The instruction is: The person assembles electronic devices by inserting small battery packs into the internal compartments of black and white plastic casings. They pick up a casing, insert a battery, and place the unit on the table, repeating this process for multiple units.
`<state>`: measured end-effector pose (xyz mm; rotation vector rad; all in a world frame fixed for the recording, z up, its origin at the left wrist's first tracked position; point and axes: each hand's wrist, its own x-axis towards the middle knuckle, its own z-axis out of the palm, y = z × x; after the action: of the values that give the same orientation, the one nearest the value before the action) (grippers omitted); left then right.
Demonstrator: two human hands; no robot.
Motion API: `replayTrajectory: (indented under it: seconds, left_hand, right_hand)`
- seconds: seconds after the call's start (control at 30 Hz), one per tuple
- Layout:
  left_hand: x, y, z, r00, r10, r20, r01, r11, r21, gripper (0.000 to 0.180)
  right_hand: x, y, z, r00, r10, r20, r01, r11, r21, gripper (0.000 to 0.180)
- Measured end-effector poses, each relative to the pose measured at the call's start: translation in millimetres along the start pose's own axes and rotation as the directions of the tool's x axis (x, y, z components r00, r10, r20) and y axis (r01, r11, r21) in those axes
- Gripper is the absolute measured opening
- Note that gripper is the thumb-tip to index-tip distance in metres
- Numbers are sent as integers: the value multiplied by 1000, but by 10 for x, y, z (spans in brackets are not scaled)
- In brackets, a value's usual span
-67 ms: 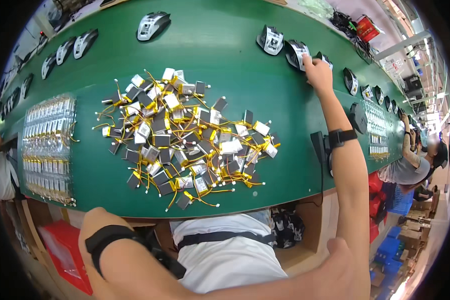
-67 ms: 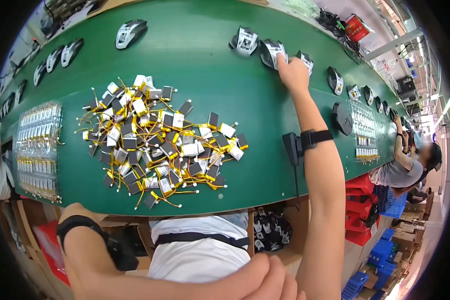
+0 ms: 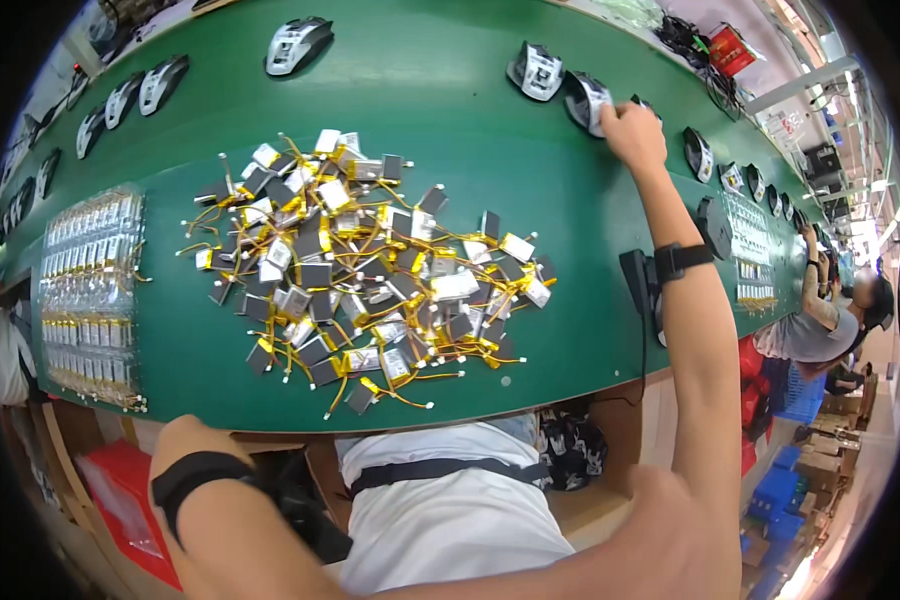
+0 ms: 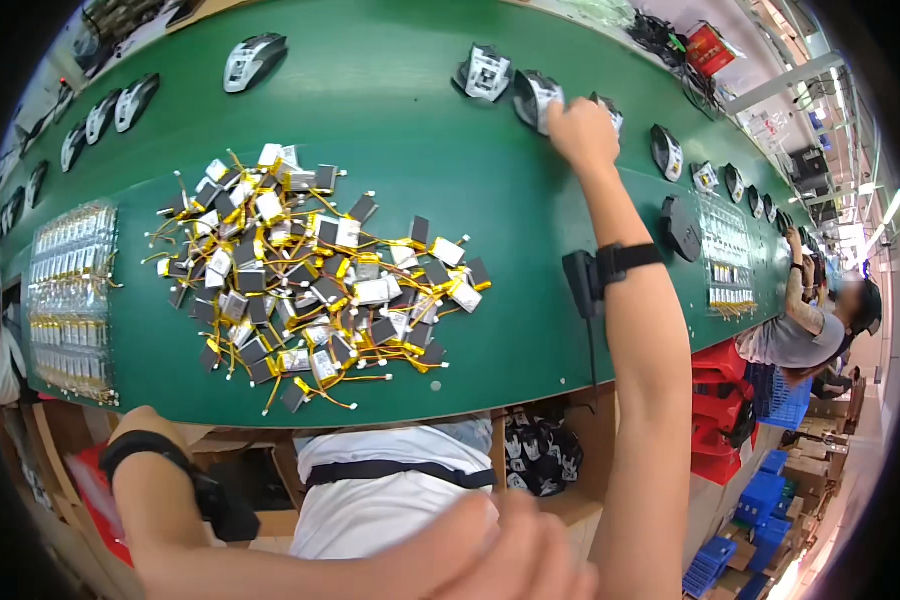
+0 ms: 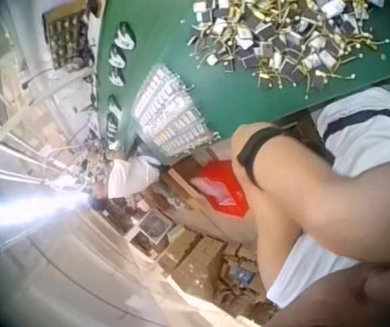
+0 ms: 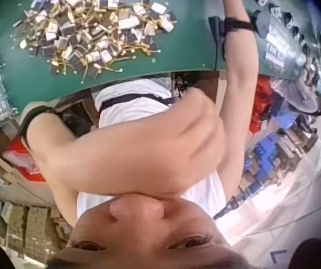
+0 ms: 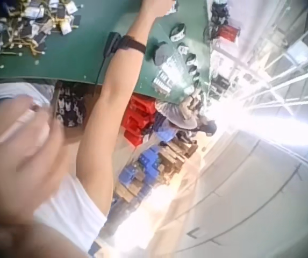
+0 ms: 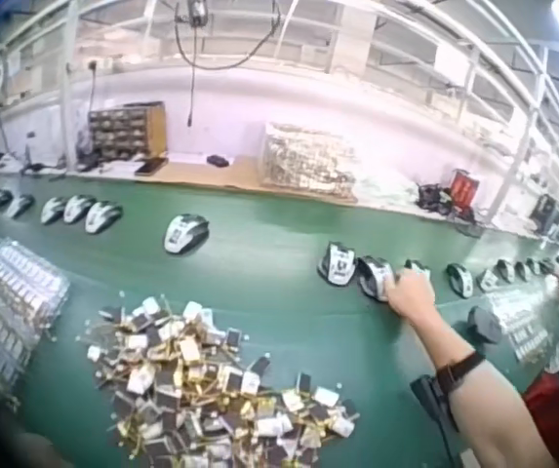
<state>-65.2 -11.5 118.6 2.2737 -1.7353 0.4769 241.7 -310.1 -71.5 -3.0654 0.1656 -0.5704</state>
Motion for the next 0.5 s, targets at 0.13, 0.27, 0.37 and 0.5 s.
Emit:
replayTrajectory:
  seconds: [0.13,0.27,0.37,0.5]
  left_hand:
    - [-112,218,343,913,-248,-324,223,968,-113,48]
    - [-448,-165,159,976,-215,15,204,899,-387,37]
    - [-668,-598,333,910,-382,160,411,786,-462,35]
    - [-932,-1059,502,636,-771,31,512,393,-764,25]
  right_hand:
    - [158,-295,-50,860,-311,-405,375,923,89,39]
    - [165,-913,53,968,-252,12,247,955,162,72]
    - [258,-1001,15,970,-199,138,193,980,56,78]
    - [395,-889,332,993,-101,68,93,989,119,67]
